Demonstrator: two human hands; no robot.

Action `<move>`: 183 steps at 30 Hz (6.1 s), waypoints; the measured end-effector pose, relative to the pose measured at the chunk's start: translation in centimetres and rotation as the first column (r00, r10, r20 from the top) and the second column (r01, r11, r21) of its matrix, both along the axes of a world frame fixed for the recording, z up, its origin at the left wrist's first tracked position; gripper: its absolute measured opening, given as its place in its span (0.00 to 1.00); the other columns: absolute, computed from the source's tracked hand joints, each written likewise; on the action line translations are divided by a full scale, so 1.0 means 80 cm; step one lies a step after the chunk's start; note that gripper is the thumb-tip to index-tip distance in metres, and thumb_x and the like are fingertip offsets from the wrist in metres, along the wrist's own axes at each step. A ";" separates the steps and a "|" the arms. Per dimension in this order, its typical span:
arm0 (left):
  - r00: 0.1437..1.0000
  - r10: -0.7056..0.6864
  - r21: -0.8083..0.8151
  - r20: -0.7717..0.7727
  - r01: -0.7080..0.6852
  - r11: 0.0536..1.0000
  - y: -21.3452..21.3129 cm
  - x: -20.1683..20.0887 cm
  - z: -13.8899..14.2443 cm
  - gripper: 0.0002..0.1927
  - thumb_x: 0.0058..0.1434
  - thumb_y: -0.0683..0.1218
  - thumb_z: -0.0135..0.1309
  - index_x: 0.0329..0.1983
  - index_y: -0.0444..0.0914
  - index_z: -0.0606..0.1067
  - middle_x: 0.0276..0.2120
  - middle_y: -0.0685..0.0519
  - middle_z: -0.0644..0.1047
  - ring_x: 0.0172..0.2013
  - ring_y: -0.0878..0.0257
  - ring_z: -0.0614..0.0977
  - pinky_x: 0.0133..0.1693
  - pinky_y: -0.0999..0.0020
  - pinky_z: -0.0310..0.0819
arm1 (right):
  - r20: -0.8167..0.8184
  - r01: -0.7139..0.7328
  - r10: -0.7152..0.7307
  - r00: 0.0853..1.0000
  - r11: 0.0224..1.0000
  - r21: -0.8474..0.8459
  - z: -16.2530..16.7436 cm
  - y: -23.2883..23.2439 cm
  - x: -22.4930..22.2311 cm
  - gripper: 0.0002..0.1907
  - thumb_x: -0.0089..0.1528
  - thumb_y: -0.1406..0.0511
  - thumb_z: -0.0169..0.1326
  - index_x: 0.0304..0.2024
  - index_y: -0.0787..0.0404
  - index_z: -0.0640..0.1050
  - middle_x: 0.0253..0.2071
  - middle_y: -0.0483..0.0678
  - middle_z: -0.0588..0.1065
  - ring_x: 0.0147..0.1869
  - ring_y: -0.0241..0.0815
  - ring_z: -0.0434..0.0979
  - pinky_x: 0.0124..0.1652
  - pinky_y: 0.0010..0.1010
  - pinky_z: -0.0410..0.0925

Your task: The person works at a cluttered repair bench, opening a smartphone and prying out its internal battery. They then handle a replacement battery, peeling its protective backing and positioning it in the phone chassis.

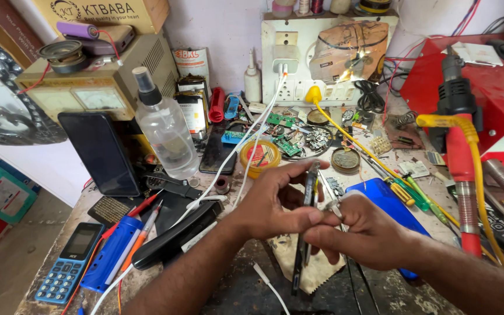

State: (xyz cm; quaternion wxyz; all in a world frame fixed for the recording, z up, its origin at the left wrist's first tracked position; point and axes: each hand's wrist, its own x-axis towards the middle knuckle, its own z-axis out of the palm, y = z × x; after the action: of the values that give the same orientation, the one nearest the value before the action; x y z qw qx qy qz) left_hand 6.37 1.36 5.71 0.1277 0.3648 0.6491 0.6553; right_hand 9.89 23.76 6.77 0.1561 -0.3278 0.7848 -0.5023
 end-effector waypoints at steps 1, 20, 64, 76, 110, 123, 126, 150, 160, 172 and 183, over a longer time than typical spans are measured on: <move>1.000 -0.018 0.013 0.018 0.018 1.000 0.001 0.002 0.000 0.41 0.56 0.47 0.63 0.74 0.34 0.65 0.43 0.53 0.77 0.40 0.69 0.82 0.44 0.72 0.80 | -0.005 -0.026 0.026 1.000 1.000 0.000 -0.001 0.002 -0.001 0.21 0.65 0.63 0.56 0.17 0.63 0.79 0.18 0.42 0.79 0.23 0.29 0.77 0.25 0.25 0.68; 0.995 -0.090 0.193 0.049 0.079 0.978 0.032 0.042 -0.019 0.40 0.65 0.57 0.53 0.73 0.28 0.64 0.46 0.53 0.76 0.48 0.67 0.77 0.54 0.69 0.74 | 0.320 -0.005 0.070 0.945 0.980 -0.200 -0.029 0.034 0.028 0.19 0.67 0.65 0.53 0.21 0.64 0.75 0.18 0.46 0.76 0.24 0.37 0.79 0.26 0.28 0.69; 0.912 -0.146 0.002 0.384 0.157 0.988 0.032 0.041 -0.016 0.43 0.57 0.59 0.64 0.70 0.37 0.63 0.53 0.47 0.76 0.54 0.60 0.77 0.56 0.62 0.72 | 0.232 -0.032 0.050 0.971 0.996 -0.081 -0.023 0.015 0.027 0.11 0.64 0.66 0.59 0.27 0.65 0.79 0.22 0.45 0.81 0.23 0.32 0.81 0.24 0.24 0.72; 0.967 -0.157 0.041 0.202 0.152 0.988 0.032 0.042 -0.012 0.35 0.64 0.50 0.59 0.71 0.35 0.62 0.59 0.45 0.73 0.57 0.60 0.77 0.61 0.62 0.71 | 0.117 -0.088 0.103 0.988 0.988 -0.127 -0.015 0.021 0.031 0.18 0.66 0.65 0.57 0.21 0.64 0.79 0.19 0.43 0.78 0.24 0.31 0.80 0.25 0.23 0.71; 0.958 -0.181 0.237 0.223 0.127 0.963 0.037 0.050 -0.009 0.42 0.56 0.55 0.66 0.68 0.31 0.64 0.57 0.45 0.74 0.59 0.60 0.76 0.65 0.63 0.69 | 0.181 -0.150 0.195 0.964 0.961 -0.232 -0.022 0.054 0.022 0.20 0.67 0.66 0.57 0.21 0.63 0.72 0.18 0.46 0.76 0.23 0.34 0.80 0.25 0.25 0.71; 0.960 -0.213 0.203 0.180 0.175 0.963 0.036 0.053 -0.011 0.38 0.58 0.61 0.65 0.61 0.33 0.68 0.49 0.50 0.75 0.50 0.65 0.76 0.57 0.68 0.71 | 0.128 -0.238 0.277 0.952 0.937 -0.257 -0.015 0.052 0.027 0.21 0.70 0.65 0.56 0.21 0.62 0.73 0.20 0.48 0.79 0.19 0.33 0.75 0.21 0.25 0.67; 0.965 -0.203 0.182 0.169 0.172 0.968 0.035 0.052 -0.015 0.37 0.57 0.60 0.63 0.61 0.33 0.68 0.47 0.51 0.75 0.49 0.66 0.76 0.55 0.69 0.71 | 0.253 -0.156 0.215 0.943 0.960 -0.235 -0.023 0.054 0.028 0.19 0.68 0.65 0.56 0.22 0.64 0.74 0.20 0.50 0.79 0.19 0.33 0.74 0.20 0.26 0.66; 0.926 -0.224 0.227 0.303 0.158 0.961 0.040 0.050 -0.035 0.42 0.55 0.62 0.63 0.64 0.33 0.66 0.45 0.51 0.74 0.47 0.64 0.75 0.52 0.67 0.71 | 0.298 -0.131 0.237 0.925 0.933 -0.334 -0.029 0.049 0.029 0.21 0.69 0.63 0.53 0.22 0.64 0.72 0.15 0.47 0.73 0.21 0.39 0.79 0.24 0.29 0.71; 0.853 -0.338 0.370 0.397 0.188 0.910 0.042 0.054 -0.042 0.42 0.57 0.59 0.62 0.67 0.31 0.63 0.50 0.43 0.76 0.51 0.57 0.78 0.57 0.57 0.73 | 0.322 -0.101 0.222 0.920 0.930 -0.353 -0.028 0.047 0.033 0.21 0.69 0.62 0.52 0.21 0.64 0.73 0.14 0.47 0.72 0.20 0.39 0.78 0.23 0.29 0.70; 0.809 -0.430 0.433 0.402 0.245 0.867 0.038 0.053 -0.045 0.42 0.61 0.58 0.62 0.69 0.30 0.62 0.52 0.39 0.76 0.52 0.53 0.80 0.58 0.53 0.75 | 0.279 -0.119 0.253 0.927 0.900 -0.419 -0.025 0.046 0.033 0.24 0.70 0.62 0.52 0.19 0.62 0.71 0.14 0.47 0.71 0.22 0.39 0.79 0.24 0.29 0.71; 0.737 -0.544 0.537 0.401 0.292 0.791 0.041 0.050 -0.056 0.41 0.64 0.58 0.62 0.69 0.33 0.58 0.51 0.37 0.75 0.47 0.44 0.81 0.52 0.43 0.76 | 0.351 -0.064 0.223 0.910 0.909 -0.412 -0.037 0.055 0.026 0.22 0.70 0.64 0.51 0.20 0.63 0.71 0.15 0.47 0.71 0.21 0.41 0.78 0.23 0.30 0.69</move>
State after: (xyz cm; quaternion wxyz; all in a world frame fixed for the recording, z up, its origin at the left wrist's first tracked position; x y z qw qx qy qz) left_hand 10.35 4.64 1.26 0.3661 0.3256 0.3190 0.8113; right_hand 11.95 28.14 3.77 0.2775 -0.3036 0.5946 -0.6909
